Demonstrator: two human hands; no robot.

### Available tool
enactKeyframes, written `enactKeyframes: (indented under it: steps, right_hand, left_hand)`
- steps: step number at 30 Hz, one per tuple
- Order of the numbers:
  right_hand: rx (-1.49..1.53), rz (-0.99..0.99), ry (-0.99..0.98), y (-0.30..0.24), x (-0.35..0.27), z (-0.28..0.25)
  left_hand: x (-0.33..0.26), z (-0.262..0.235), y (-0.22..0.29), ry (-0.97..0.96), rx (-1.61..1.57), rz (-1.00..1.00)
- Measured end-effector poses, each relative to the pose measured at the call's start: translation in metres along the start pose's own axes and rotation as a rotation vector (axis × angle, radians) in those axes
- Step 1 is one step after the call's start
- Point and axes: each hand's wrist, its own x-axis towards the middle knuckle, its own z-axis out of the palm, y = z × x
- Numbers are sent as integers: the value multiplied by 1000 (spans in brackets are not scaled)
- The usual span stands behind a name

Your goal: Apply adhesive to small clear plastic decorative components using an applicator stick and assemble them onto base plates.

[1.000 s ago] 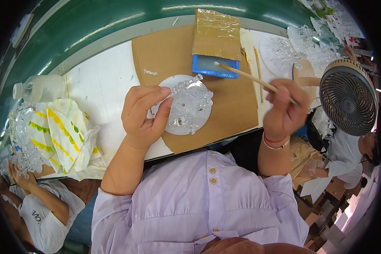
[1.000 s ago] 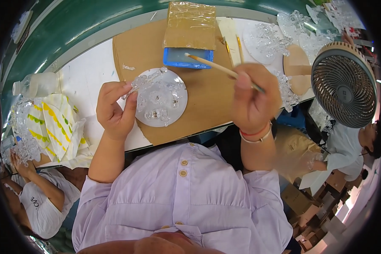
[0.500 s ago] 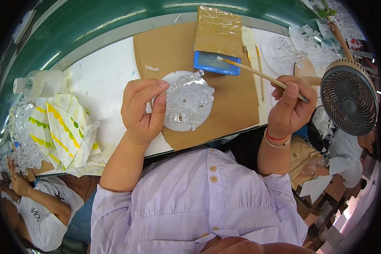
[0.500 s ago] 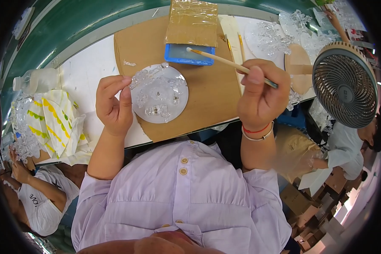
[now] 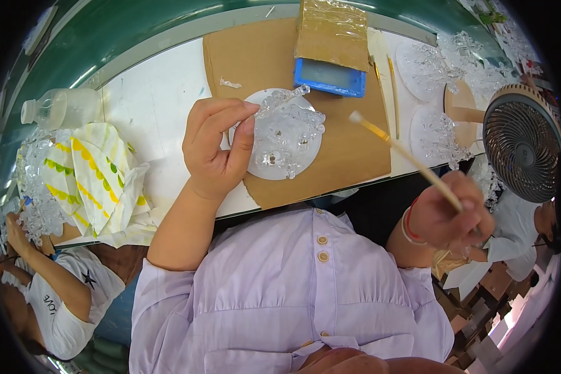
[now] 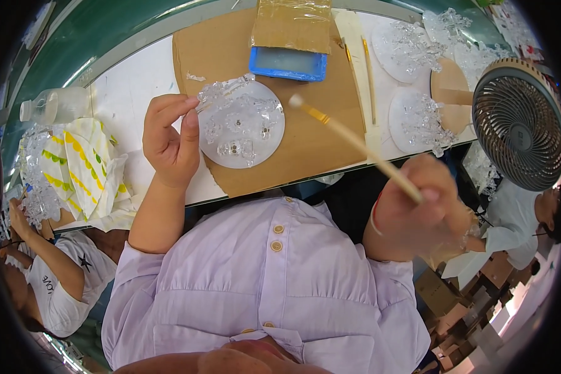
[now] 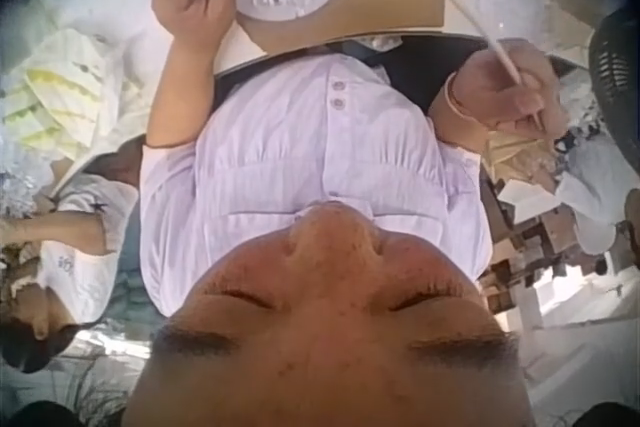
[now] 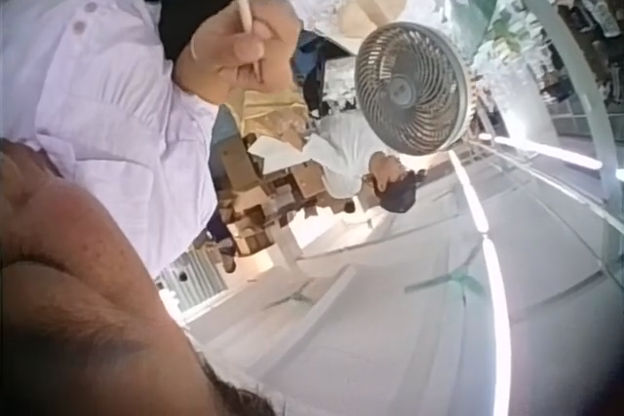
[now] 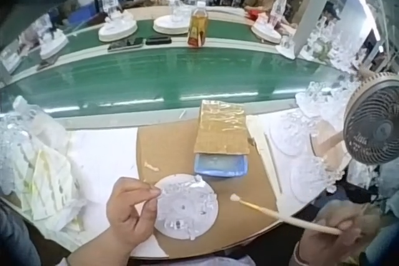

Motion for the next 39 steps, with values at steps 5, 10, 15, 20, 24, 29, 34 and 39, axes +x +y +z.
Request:
enactKeyframes:
  steps: [5, 10, 15, 20, 24, 29, 34, 39]
  right_hand:
    - [254, 20, -451, -12, -19, 6]
    - [287, 106, -478, -11, -24, 20]
    - [225, 54, -664, -7, -21, 27]
    - [220, -11, -658, -5, -22, 37]
    - [178, -96, -664, -4, -21, 49]
    - [219, -39, -628, 7, -30, 58]
    - [275, 103, -549, 15, -41, 64]
    - [174, -111, -653, 0, -22, 66]
  left_hand:
    - [-4, -1, -1, -12, 12, -12]
    - [-1, 0, 0, -14, 0, 1]
    - [-2, -1, 2, -10, 14, -8]
    - [-1, 1, 0, -13, -5, -6]
    - [-2, 0, 1, -3, -7, -17]
    - [-4, -3, 1, -35, 2, -8]
    - [-3, -2, 1, -69, 3, 6]
    - [-2, 1, 0, 21, 15, -14]
